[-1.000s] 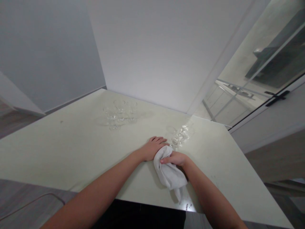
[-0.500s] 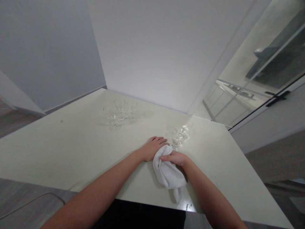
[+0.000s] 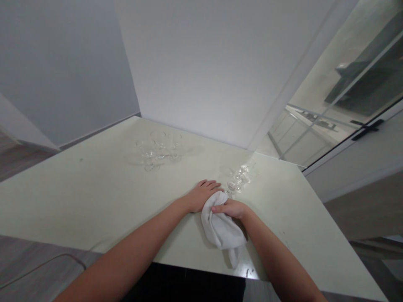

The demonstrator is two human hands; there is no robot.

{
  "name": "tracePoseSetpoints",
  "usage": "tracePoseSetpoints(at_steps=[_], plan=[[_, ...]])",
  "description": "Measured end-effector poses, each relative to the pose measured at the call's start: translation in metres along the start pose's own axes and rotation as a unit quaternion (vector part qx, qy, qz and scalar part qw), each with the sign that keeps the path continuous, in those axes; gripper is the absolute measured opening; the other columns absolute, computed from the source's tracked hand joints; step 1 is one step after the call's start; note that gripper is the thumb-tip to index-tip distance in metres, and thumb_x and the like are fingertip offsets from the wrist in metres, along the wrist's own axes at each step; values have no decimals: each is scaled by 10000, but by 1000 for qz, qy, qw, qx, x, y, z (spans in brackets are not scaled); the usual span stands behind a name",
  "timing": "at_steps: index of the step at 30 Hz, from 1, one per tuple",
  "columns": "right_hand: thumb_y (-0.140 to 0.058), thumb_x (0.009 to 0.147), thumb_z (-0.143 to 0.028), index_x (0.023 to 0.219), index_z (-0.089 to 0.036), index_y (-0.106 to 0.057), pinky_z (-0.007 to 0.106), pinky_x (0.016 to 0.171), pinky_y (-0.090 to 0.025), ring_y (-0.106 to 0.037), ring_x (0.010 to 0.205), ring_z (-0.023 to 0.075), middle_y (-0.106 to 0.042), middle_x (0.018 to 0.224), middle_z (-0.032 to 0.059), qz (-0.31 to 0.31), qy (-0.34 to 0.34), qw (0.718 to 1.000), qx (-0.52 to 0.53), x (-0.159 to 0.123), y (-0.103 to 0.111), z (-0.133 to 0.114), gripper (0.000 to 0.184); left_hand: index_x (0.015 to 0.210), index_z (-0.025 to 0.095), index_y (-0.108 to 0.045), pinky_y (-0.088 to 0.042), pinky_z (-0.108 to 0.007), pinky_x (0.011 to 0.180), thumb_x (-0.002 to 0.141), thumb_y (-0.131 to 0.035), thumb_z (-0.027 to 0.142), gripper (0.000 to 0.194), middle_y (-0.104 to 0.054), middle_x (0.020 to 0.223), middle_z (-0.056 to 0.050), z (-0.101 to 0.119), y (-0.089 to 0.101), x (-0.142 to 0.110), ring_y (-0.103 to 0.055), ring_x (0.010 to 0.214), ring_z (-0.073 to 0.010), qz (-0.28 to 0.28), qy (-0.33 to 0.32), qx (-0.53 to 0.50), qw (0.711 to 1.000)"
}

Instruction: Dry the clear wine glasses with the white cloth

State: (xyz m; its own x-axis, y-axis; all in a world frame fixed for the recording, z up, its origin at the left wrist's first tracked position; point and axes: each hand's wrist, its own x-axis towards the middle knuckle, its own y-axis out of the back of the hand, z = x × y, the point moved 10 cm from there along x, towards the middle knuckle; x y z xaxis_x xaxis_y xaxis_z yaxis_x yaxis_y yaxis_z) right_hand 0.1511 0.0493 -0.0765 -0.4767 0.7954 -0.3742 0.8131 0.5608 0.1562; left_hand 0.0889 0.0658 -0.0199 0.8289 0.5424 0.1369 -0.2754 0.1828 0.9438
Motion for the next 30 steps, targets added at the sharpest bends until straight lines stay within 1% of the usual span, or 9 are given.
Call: tracePoseSetpoints(at_steps=[2, 5, 10, 13, 16, 21, 27, 30], plan=[[-772, 572, -639, 1127, -177, -665, 457, 1075, -359, -551, 1162, 290, -655, 1196, 103, -7, 1, 1000, -19, -1, -2, -5, 730, 1404, 292, -387, -194, -471, 1141, 852, -537, 443, 592, -354, 1521, -68, 0, 0, 0, -270, 1408, -277, -2, -1, 1, 1000], [-757, 587, -650, 1130, -181, -664, 455, 1080, -352, -553, 1163, 288, -652, 1208, 103, -15, -1, 999, -33, -3, -5, -8, 724, 1402, 293, -387, -200, -472, 1140, 849, -540, 435, 592, -354, 1522, -68, 1, 1, -1, -273, 1407, -277, -1, -4, -1, 1000], [-748, 620, -634, 1141, -183, -656, 443, 1061, -376, -564, 1156, 280, -652, 1218, 100, -16, 12, 999, -35, -1, -5, -7, 695, 1408, 295, -375, -206, -467, 1139, 836, -552, 434, 615, -349, 1526, -65, 0, 0, -1, -279, 1405, -276, -1, -7, -4, 1000], [-739, 638, -629, 1162, -177, -645, 439, 1078, -360, -551, 1179, 277, -644, 1237, 101, -16, 23, 999, -45, 0, -5, -7, 698, 1412, 294, -372, -203, -473, 1141, 820, -569, 438, 640, -345, 1528, -68, 0, 0, -1, -278, 1405, -282, -1, -9, -4, 1000], [-728, 642, -642, 1171, -172, -641, 448, 1092, -343, -547, 1189, 283, -636, 1254, 110, -15, 15, 998, -66, 1, -4, -5, 713, 1408, 287, -384, -203, -473, 1141, 816, -576, 436, 640, -346, 1526, -74, 1, 2, -1, -281, 1404, -287, -3, -8, -4, 1000], [-721, 672, -618, 1209, -181, -622, 441, 1087, -359, -548, 1198, 272, -624, 1278, 108, -22, 20, 998, -61, 0, -6, -6, 699, 1409, 278, -382, -199, -469, 1144, 821, -574, 411, 633, -344, 1528, -77, 2, 4, -2, -281, 1406, -283, -6, -5, -9, 1000], [-726, 669, -614, 1168, -175, -643, 433, 1048, -406, -580, 1150, 268, -657, 1220, 105, -15, 15, 998, -57, 1, -4, -1, 669, 1408, 286, -377, -198, -480, 1144, 825, -569, 412, 627, -343, 1530, -75, 1, 2, -2, -274, 1411, -285, -7, -6, -12, 1000], [-730, 669, -606, 1171, -178, -642, 432, 1055, -398, -577, 1152, 266, -654, 1225, 101, -12, 22, 998, -60, 1, -4, -2, 665, 1404, 288, -383, -198, -478, 1142, 828, -567, 425, 619, -345, 1529, -75, 1, 2, -2, -278, 1408, -286, -2, -6, -12, 1000]])
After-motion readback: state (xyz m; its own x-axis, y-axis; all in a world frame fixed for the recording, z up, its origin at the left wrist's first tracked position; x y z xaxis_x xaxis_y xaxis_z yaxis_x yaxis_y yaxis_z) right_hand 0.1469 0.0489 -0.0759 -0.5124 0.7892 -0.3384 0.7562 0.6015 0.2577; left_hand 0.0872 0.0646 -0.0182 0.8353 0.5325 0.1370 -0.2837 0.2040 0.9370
